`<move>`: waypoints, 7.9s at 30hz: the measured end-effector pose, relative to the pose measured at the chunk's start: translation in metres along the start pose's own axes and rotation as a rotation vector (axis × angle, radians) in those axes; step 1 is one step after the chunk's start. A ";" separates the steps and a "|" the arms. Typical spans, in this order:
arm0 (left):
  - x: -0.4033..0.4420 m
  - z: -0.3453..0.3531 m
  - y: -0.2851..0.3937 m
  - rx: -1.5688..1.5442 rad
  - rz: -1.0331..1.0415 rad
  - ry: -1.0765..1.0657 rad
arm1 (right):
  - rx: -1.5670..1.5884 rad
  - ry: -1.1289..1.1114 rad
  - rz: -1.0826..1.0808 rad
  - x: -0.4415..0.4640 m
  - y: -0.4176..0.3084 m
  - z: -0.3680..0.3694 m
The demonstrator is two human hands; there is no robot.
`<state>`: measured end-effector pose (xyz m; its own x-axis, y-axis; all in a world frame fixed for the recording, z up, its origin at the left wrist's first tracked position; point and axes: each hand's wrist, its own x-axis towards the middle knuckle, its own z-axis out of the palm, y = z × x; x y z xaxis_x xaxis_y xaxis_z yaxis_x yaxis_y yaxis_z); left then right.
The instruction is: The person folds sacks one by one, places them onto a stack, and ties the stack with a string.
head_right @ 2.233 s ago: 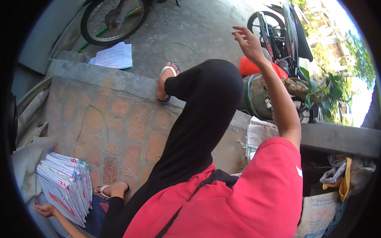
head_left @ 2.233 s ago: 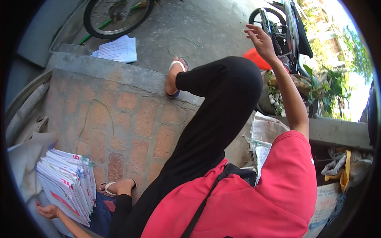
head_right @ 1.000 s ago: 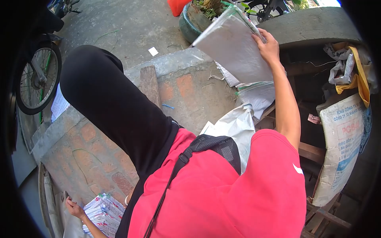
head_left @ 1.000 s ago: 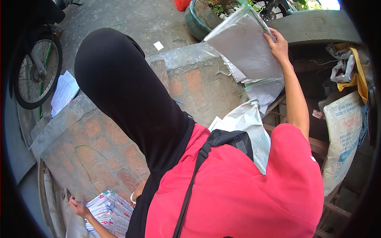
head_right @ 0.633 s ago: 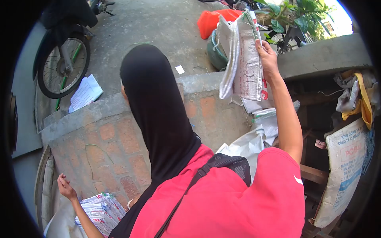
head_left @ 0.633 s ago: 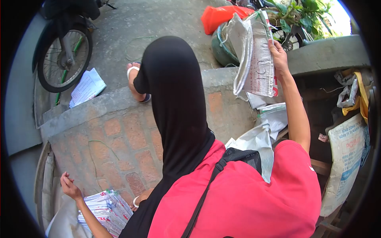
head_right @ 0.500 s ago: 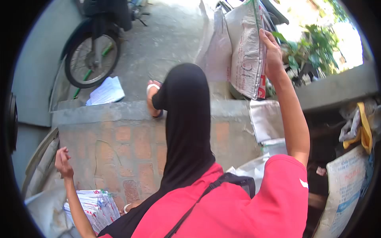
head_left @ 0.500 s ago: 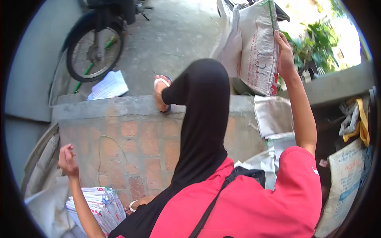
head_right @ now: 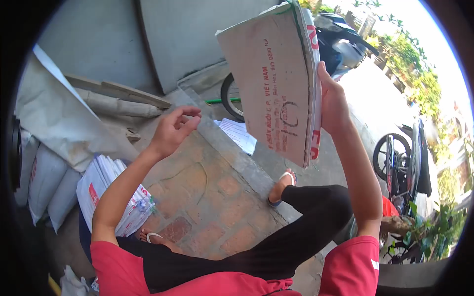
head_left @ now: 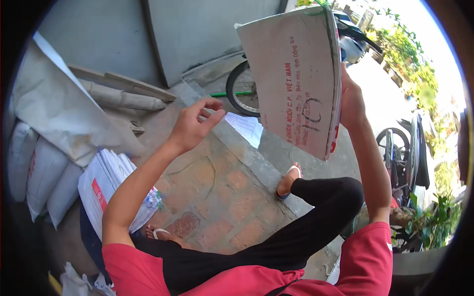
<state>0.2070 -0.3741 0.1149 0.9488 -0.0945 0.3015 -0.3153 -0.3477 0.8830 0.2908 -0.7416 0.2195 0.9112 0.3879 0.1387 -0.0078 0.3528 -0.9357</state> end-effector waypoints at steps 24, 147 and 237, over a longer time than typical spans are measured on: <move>-0.007 0.012 -0.044 0.579 0.221 0.426 | -0.081 0.016 0.343 -0.010 0.130 0.046; -0.361 0.057 -0.357 0.524 -1.020 0.828 | -0.620 0.359 0.608 -0.035 0.480 -0.242; -0.375 0.163 -0.287 0.946 -1.142 0.669 | -0.500 1.000 0.883 -0.059 0.513 -0.279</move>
<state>-0.0546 -0.3909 -0.3105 0.4094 0.9123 -0.0023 0.8716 -0.3904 0.2966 0.3478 -0.8208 -0.3591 0.5879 -0.5100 -0.6279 -0.7652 -0.0988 -0.6362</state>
